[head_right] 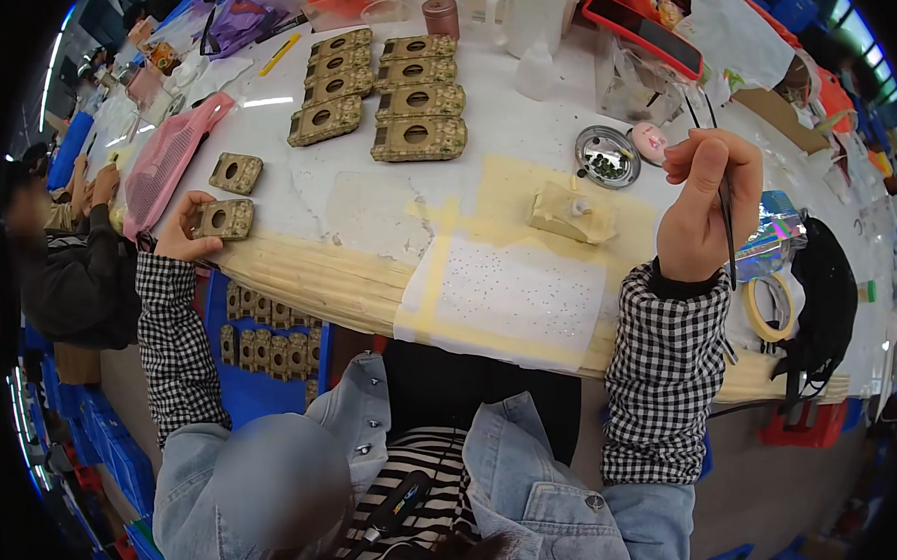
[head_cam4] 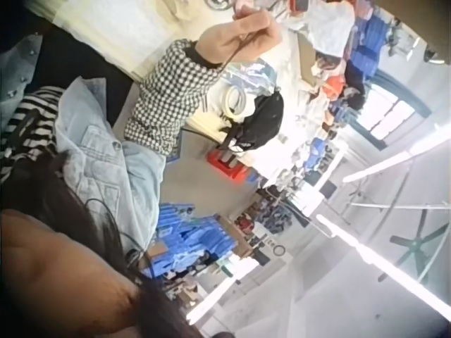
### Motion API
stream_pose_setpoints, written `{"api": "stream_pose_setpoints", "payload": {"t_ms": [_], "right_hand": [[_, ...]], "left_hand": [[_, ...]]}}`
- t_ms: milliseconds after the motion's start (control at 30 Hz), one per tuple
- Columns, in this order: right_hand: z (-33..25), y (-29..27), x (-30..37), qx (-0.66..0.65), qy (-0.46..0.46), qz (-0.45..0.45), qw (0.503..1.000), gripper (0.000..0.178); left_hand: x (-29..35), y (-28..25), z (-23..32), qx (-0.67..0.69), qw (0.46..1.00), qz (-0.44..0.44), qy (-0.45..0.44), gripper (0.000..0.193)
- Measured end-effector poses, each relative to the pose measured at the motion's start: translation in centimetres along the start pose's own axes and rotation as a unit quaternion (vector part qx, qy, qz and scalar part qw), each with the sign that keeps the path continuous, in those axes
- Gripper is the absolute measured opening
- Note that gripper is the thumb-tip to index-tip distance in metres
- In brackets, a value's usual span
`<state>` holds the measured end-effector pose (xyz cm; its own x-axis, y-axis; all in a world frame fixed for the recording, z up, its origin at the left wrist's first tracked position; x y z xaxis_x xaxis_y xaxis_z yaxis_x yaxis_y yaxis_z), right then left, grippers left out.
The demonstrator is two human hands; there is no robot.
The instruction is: Painting camouflage patterns and small details onto toy tank models using a paintbrush and tweezers.
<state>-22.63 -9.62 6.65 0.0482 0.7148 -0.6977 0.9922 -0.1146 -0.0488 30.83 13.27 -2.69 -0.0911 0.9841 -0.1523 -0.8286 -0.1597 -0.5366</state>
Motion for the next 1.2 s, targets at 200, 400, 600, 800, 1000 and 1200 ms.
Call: {"api": "stream_pose_setpoints", "payload": {"t_ms": [200,400,600,800,1000,1200], "right_hand": [[0.2,0.3,0.1,-0.004,0.009,-0.002,1.000,0.022],[0.0,0.2,0.0,0.012,-0.001,-0.002,1.000,0.022],[-0.1,0.3,0.1,0.003,0.005,-0.001,1.000,0.022],[-0.3,0.1,0.0,-0.007,0.007,0.003,1.000,0.022],[-0.2,0.1,0.1,-0.005,0.007,-0.001,1.000,0.022],[0.3,-0.1,-0.2,-0.015,0.009,0.006,1.000,0.022]], "left_hand": [[-0.9,-0.2,1.3,-0.174,0.983,-0.012,-0.055,0.073],[-2.5,2.0,5.6,-0.266,0.961,0.061,0.038,0.055],[-3.6,2.6,5.2,-0.263,0.957,-0.029,0.117,0.048],[-4.4,3.2,7.1,-0.315,0.940,-0.063,0.116,0.049],[-8.0,11.0,16.2,-0.306,0.928,-0.030,0.213,0.038],[-16.1,19.0,19.0,-0.380,0.891,-0.128,0.214,0.029]]}}
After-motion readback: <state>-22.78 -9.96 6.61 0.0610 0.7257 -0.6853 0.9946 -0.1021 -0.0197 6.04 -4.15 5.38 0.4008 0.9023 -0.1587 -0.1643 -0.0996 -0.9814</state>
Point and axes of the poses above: each hand's wrist, its own x-axis away from the middle knuckle, its own y-axis out of the palm, z = x × y, the point moved 4 cm from there along -x, towards the middle knuckle, and after that the axes turned 13 degrees about y, right-handed, at the moved point
